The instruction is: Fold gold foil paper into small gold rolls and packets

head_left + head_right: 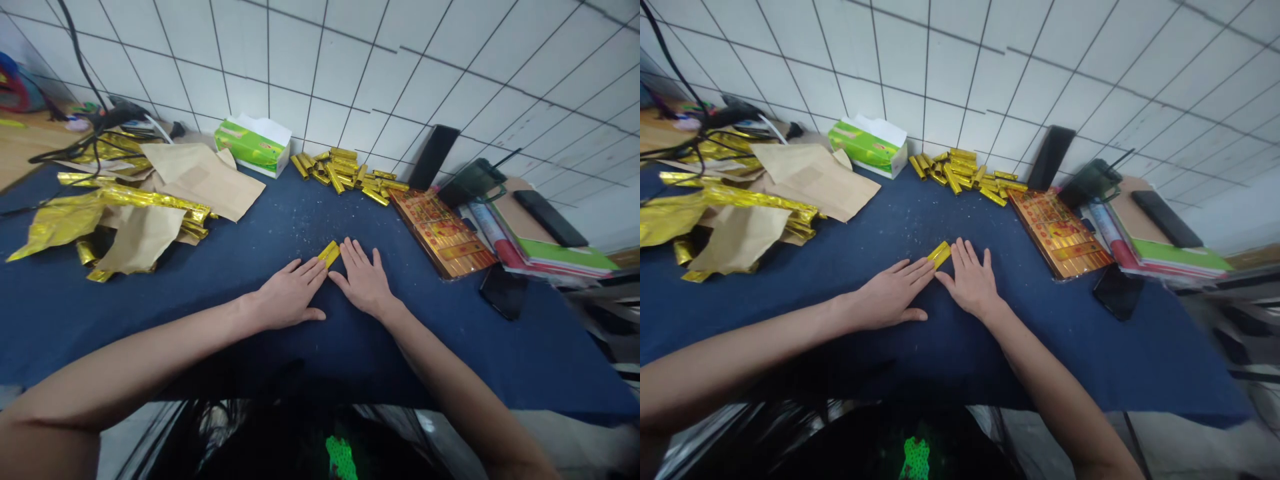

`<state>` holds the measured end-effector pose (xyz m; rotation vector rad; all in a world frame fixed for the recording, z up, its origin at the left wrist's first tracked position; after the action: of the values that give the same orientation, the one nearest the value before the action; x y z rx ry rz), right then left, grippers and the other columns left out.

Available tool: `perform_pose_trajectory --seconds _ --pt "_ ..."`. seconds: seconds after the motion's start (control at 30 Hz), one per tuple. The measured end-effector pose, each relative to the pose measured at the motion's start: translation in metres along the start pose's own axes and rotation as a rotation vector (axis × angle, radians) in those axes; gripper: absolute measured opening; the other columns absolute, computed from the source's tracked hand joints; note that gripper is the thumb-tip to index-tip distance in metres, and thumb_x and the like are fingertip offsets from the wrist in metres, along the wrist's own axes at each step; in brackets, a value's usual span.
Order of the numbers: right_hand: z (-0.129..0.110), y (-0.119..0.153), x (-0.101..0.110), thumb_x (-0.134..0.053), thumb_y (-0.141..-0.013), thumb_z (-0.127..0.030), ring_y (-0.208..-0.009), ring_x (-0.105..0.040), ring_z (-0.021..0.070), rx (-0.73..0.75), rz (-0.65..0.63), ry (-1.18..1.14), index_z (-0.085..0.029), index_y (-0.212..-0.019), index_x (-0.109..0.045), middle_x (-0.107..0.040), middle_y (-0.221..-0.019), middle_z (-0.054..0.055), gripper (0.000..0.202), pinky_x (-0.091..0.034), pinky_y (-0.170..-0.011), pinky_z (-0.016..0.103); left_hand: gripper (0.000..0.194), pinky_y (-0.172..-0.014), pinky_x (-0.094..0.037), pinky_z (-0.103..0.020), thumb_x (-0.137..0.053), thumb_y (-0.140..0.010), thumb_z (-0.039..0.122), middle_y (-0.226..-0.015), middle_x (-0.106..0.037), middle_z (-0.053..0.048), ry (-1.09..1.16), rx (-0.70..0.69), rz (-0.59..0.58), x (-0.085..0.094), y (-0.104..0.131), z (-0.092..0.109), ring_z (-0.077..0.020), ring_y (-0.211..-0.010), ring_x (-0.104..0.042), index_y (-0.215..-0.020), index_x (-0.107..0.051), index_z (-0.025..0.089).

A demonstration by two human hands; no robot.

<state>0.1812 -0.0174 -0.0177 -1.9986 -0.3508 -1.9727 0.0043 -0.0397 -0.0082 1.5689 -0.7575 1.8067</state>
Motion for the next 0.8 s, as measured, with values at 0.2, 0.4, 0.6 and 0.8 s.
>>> perform_pose_trajectory --seconds 0.2,0.4,0.6,0.8 --pt "0.001 0.001 0.015 -0.015 -0.088 -0.055 -0.135 -0.017 0.0255 -0.073 0.002 -0.01 -0.009 -0.137 -0.027 -0.025 -0.144 0.013 0.069 -0.011 -0.105 0.056 0.073 -0.105 -0.021 -0.04 -0.039 -0.082 0.057 -0.143 -0.027 -0.016 0.007 -0.004 0.007 0.0 -0.001 0.0 -0.0258 -0.133 -0.022 -0.135 -0.03 0.008" --pt "-0.021 0.006 0.014 -0.018 -0.087 -0.057 -0.135 -0.015 0.0216 0.201 -0.078 -0.066 -0.01 -0.139 -0.022 -0.02 -0.146 0.011 0.07 -0.011 -0.108 0.049 0.078 -0.105 -0.02 -0.04 -0.04 -0.081 0.058 -0.145 -0.02 -0.014 0.016 0.009 0.003 -0.001 -0.001 0.0 -0.0262 -0.133 -0.02 -0.138 -0.024 0.007" --pt "0.0 -0.002 0.003 -0.017 -0.088 -0.055 -0.135 -0.017 0.0224 0.138 -0.093 -0.039 -0.013 -0.139 -0.02 -0.02 -0.147 0.009 0.067 -0.011 -0.107 0.053 0.074 -0.106 -0.019 -0.04 -0.04 -0.08 0.058 -0.143 -0.026 -0.014 0.007 -0.003 -0.003 0.002 0.0 0.0 -0.0252 -0.133 -0.022 -0.135 -0.031 0.01" --pt "-0.003 0.002 0.005 -0.017 -0.088 -0.055 -0.134 -0.017 0.0278 0.102 -0.052 -0.007 -0.019 -0.138 -0.026 -0.023 -0.146 0.006 0.063 -0.013 -0.103 0.059 0.069 -0.106 -0.019 -0.041 -0.04 -0.082 0.055 -0.143 -0.029 -0.013 -0.004 -0.01 0.024 0.002 0.0 -0.005 -0.0238 -0.132 -0.024 -0.135 -0.031 0.012"
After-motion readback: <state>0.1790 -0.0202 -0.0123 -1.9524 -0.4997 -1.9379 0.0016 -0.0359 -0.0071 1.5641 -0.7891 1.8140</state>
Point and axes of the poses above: each hand's wrist, its own y-axis away from the middle knuckle, its own x-axis out of the back of the hand, z = x × y, the point moved 2 cm from there along -y, towards the middle knuckle
